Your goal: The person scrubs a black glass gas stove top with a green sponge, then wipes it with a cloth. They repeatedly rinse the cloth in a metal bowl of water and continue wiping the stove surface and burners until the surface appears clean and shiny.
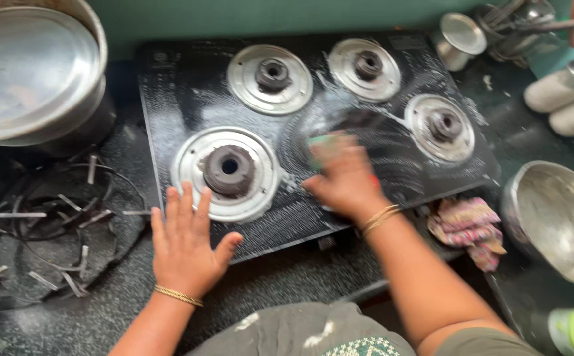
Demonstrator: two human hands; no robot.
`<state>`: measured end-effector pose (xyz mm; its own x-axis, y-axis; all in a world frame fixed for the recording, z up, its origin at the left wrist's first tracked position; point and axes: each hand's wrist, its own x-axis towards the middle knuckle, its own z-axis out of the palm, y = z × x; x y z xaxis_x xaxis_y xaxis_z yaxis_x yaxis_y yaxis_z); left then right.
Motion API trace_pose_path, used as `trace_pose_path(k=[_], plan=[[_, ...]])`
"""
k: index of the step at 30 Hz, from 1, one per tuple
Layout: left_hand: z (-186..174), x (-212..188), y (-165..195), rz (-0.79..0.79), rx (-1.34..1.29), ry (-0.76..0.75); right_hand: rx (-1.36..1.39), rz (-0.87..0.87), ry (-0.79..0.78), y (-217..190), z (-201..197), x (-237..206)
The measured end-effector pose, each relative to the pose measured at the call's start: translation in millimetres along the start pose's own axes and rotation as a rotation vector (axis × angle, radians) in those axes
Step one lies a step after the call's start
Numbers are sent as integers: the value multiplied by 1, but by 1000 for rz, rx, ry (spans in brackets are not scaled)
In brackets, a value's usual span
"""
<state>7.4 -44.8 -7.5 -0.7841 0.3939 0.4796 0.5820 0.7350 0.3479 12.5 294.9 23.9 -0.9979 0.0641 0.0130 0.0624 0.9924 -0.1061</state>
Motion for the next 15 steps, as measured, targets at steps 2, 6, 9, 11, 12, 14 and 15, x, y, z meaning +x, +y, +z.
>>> trace_pose_path(k=[2,6,9,11,12,14,15], plan=[[2,-2,-1,-7,-5,-14,83,-192,51,-31,7,-30],[7,-6,-3,-21,2,-15,83,-264,88,-13,12,-73],[11,-8,-6,-25,-13,-18,-25,12,160,56,4,-95],[12,-8,-6,-35,-23,-38,-51,118,242,102,-7,-111],[12,-7,-6,-38,-18,-42,-38,128,270,116,-7,-120],[12,-7,-5,-52,-12,-57,-13,148,314,137,-6,-137],[12,-7,-5,-55,-10,-59,-19,129,340,142,-4,-141]])
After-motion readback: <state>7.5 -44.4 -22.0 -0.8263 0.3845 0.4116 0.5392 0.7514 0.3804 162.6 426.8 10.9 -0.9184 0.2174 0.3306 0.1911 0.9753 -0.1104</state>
